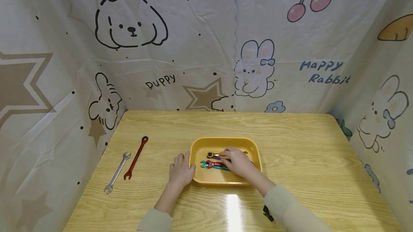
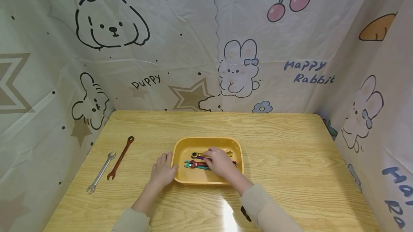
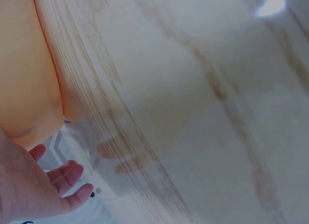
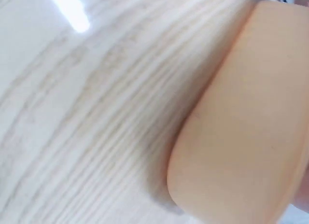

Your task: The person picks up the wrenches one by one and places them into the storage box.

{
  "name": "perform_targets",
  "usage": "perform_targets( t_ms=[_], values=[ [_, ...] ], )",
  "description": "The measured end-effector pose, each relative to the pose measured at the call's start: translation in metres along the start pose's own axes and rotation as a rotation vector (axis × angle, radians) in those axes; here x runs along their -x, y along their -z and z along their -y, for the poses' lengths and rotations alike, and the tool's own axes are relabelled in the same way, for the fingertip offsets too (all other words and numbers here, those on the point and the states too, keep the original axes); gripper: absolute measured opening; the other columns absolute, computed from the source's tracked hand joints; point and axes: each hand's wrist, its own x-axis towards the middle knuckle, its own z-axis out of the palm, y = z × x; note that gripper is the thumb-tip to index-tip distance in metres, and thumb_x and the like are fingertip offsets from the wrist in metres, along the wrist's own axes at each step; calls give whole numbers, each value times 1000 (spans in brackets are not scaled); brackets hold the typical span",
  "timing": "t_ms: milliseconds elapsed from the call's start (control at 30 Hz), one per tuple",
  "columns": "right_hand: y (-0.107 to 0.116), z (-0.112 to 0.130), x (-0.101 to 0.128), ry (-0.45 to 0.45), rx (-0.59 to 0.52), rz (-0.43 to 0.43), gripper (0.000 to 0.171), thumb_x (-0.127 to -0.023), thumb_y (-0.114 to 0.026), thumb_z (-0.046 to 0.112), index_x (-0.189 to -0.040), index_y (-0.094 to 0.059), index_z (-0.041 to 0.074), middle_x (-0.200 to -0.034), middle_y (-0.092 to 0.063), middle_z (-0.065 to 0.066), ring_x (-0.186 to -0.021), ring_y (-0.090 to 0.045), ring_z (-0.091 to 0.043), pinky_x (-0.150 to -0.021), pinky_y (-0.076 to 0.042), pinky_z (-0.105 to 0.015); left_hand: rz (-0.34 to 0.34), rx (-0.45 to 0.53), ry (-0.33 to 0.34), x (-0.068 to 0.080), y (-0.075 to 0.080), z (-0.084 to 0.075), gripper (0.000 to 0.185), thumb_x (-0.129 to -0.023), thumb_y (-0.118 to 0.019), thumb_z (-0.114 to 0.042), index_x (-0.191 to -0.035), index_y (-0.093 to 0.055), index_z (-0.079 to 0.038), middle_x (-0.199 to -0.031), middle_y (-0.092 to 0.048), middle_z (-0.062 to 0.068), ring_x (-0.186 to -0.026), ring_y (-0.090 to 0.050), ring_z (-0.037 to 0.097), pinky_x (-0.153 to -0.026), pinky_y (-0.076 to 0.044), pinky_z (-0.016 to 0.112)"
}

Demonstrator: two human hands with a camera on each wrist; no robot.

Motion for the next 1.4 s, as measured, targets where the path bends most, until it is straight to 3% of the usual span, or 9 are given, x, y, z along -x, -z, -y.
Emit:
perform_targets(
  t_ms=[167,300,600,933,1167,1400],
  values=[
    [12,-3,1,-45,13,-89,24,-82,-67,11,-105,-65,7,-103,-64,-6,-95,-61,-23,-81,-48,-39,2,-1,3,0,1,0,54,-91,-43,-31,-138,-30,-8,-128,-36,18,-114,-33,34,-89,-31,52],
    [19,-10,5,-38,74,-163,23,-81,-67,11,-104,-63,6,-103,-63,-8,-99,-58,-27,-87,-44,-45,3,0,3,0,0,0,55,-91,-43,-31,-139,-30,-7,-128,-36,18,-115,-33,34,-89,-31,52],
    [30,-32,22,-42,264,-291,22,-77,-69,11,-98,-63,5,-96,-60,-10,-91,-56,-28,-81,-44,-46,-1,0,6,0,-1,-1,54,-90,-43,-30,-138,-31,-8,-126,-37,17,-112,-34,33,-88,-32,51],
    [35,-48,41,-189,336,-248,28,-77,-66,16,-100,-57,3,-98,-57,-14,-92,-54,-32,-82,-41,-49,-7,-3,12,0,0,-1,54,-90,-43,-30,-138,-31,-8,-127,-37,18,-113,-34,33,-89,-31,52],
    [37,-46,50,-343,359,-202,38,-78,-67,24,-107,-53,3,-95,-54,-14,-83,-51,-31,-73,-40,-45,-7,-1,12,-1,0,-1,54,-90,-43,-30,-138,-31,-8,-127,-37,18,-113,-34,34,-89,-31,53],
    [38,-46,57,-435,397,-143,39,-79,-64,31,-105,-52,5,-92,-54,-14,-84,-50,-32,-71,-39,-46,-8,-3,12,-1,-1,-1,53,-90,-43,-30,-137,-32,-8,-125,-38,17,-112,-35,32,-87,-32,52]
  ],
)
